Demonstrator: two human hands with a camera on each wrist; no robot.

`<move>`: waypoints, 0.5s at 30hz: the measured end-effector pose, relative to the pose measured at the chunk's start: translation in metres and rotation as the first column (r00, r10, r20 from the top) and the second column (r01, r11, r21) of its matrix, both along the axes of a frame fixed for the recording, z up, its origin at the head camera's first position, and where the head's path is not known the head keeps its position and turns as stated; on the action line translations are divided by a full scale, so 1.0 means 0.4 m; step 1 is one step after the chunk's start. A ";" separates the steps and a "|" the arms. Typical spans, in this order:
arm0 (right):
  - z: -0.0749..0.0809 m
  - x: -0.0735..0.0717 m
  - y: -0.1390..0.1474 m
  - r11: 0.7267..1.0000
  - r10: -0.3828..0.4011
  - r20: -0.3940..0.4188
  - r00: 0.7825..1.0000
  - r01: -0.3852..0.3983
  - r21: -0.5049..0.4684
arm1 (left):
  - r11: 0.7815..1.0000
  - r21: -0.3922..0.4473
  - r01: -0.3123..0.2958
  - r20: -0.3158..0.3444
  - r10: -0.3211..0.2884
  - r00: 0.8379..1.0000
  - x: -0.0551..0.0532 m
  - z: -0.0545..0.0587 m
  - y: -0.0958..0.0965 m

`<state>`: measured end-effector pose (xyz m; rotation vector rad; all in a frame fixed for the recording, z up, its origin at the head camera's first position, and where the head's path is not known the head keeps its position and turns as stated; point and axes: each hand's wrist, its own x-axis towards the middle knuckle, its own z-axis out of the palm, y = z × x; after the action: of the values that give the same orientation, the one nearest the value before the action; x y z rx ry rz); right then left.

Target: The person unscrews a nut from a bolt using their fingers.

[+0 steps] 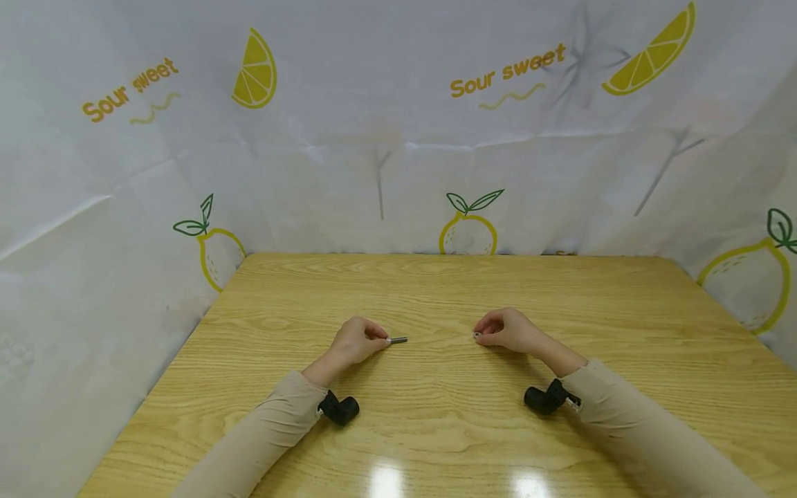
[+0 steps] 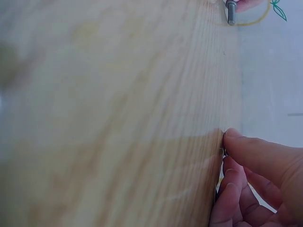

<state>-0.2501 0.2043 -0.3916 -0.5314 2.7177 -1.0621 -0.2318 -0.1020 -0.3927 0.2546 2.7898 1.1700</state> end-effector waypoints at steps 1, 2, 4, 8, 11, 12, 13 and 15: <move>0.000 0.000 0.000 1.000 0.000 0.001 1.000 0.000 0.000 | 1.000 0.000 -0.001 0.003 0.001 1.000 0.000 0.000 0.000; 0.000 0.000 0.000 1.000 -0.001 0.003 1.000 0.001 -0.001 | 1.000 0.002 -0.003 0.007 0.003 1.000 0.000 0.001 0.000; 0.001 0.000 -0.001 1.000 -0.001 0.007 1.000 0.001 -0.003 | 1.000 0.004 -0.007 0.011 0.006 1.000 0.000 0.002 0.000; 0.004 0.000 -0.001 1.000 0.001 0.009 1.000 -0.001 -0.005 | 1.000 0.007 -0.012 0.012 0.011 1.000 -0.001 0.005 0.001; 0.005 0.000 -0.002 1.000 0.005 0.009 1.000 -0.005 -0.004 | 1.000 0.006 -0.013 0.010 0.013 1.000 -0.001 0.005 0.001; 0.006 0.000 -0.003 1.000 0.006 0.010 1.000 -0.006 -0.004 | 1.000 0.003 -0.013 0.009 0.013 1.000 -0.001 0.005 0.000; 0.006 0.000 -0.003 1.000 0.006 0.010 1.000 -0.006 -0.004 | 1.000 0.001 -0.012 0.008 0.012 1.000 -0.001 0.005 0.000; 0.008 0.000 -0.002 1.000 0.009 0.015 1.000 -0.009 -0.006 | 1.000 -0.003 -0.009 0.007 0.009 1.000 -0.001 0.006 0.000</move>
<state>-0.2501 0.2033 -0.3886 -0.5338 2.6978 -1.0677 -0.2322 -0.1021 -0.3903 0.2372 2.7887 1.1668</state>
